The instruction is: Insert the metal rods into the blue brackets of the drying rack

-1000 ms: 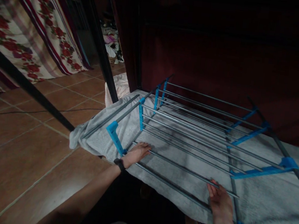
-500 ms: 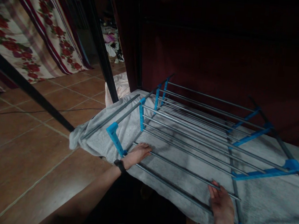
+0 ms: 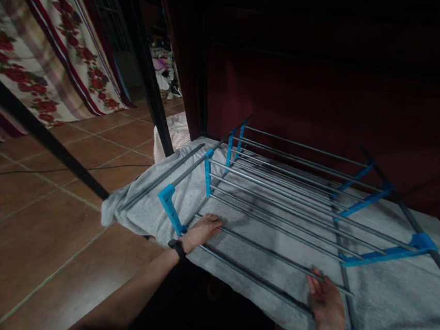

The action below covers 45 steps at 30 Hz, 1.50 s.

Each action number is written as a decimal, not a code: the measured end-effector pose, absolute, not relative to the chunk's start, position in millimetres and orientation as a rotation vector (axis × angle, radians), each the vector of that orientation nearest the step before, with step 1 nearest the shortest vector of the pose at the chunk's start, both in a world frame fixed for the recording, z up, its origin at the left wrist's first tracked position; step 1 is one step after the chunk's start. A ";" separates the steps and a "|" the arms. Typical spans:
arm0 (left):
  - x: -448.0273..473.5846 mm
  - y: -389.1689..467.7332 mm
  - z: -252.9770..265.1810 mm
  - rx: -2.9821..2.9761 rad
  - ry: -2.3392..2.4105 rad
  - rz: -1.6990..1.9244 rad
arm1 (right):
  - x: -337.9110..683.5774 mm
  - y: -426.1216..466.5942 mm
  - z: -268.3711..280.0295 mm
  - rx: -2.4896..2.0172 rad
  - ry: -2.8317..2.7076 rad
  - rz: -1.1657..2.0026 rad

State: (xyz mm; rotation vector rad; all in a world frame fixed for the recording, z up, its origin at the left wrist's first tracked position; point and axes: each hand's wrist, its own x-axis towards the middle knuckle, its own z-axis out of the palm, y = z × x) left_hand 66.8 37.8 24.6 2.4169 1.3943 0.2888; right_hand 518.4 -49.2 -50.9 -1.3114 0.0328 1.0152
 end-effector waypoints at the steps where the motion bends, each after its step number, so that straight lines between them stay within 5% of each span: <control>1: 66.8 37.6 24.3 2.420 1.402 0.289 | 515.5 -48.6 -46.6 -1.319 0.087 1.012; 32: 53.5 66.9 1.4 2.626 1.378 0.593 | 498.8 -46.1 37.0 -1.032 0.067 0.761; 45: 66.6 34.3 38.3 2.541 1.443 0.444 | 517.1 -67.0 3.0 -1.186 0.034 0.744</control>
